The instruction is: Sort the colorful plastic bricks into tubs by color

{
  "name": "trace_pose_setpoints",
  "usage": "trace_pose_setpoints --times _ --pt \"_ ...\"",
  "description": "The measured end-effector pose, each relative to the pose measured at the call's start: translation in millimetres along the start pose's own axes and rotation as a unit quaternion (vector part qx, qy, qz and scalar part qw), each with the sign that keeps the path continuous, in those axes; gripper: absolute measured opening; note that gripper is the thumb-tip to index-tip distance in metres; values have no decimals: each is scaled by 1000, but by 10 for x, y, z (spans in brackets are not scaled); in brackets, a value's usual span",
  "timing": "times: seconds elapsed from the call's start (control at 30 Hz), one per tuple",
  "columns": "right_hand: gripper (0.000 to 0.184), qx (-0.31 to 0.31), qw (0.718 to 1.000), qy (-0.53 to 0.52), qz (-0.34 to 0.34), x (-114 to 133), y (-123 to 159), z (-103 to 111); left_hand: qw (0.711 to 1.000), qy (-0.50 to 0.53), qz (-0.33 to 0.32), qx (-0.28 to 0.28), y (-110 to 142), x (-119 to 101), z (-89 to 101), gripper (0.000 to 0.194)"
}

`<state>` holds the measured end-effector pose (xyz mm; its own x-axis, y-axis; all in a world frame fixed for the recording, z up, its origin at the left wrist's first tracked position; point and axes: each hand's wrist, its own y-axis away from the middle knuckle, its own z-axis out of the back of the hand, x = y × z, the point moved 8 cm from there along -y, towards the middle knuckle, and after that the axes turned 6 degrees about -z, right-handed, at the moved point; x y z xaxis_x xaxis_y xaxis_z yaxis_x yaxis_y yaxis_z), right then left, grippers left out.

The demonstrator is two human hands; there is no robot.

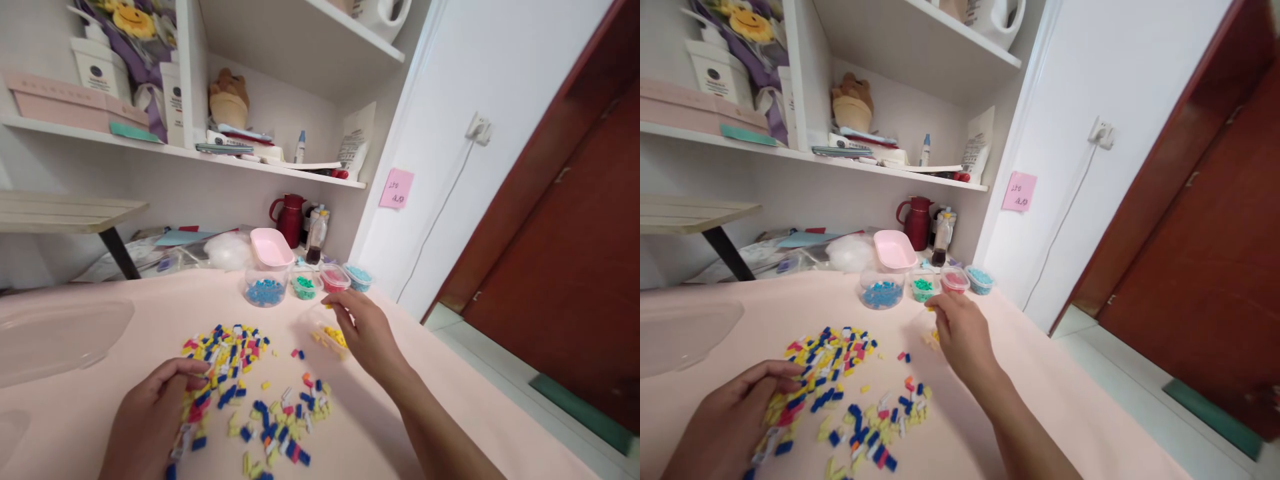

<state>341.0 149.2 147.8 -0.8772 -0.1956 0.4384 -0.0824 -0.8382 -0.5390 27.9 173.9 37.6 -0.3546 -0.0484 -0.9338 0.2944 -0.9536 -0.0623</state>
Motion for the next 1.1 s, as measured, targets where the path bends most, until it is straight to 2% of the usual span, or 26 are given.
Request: trace_pose_setpoints --times 0.1,0.17,0.27,0.33,0.4,0.5,0.63,0.8,0.97,1.03,1.1 --pt "37 8 993 108 -46 -240 -51 34 1000 1 1 3 -16 19 -4 24" --pt "45 10 990 129 -52 -281 -53 13 1000 0 4 2 -17 23 -3 23" --pt "46 18 999 27 -16 -130 -8 -46 1000 9 7 -2 -1 6 0 23" --pt "42 63 995 -71 14 45 62 -155 1000 13 -1 -8 12 -31 9 22" --pt "38 124 984 -122 39 224 161 -319 1000 13 -9 -19 24 -64 29 22" --pt "35 195 971 -113 80 434 326 -590 999 23 -17 -24 32 -89 36 22" --pt "33 261 958 -81 93 490 471 -919 999 41 -18 -16 43 -79 10 22" --pt "21 269 958 -18 100 470 514 -1125 998 61 5 -3 81 -51 -33 23" --pt "15 245 965 -16 95 512 474 -1085 998 56 3 12 86 -41 -58 24" --pt "13 211 973 -28 87 486 396 -934 998 56 3 10 88 -36 -57 23" --pt "11 153 985 -38 73 397 283 -689 998 63 -4 4 98 -55 -45 22"
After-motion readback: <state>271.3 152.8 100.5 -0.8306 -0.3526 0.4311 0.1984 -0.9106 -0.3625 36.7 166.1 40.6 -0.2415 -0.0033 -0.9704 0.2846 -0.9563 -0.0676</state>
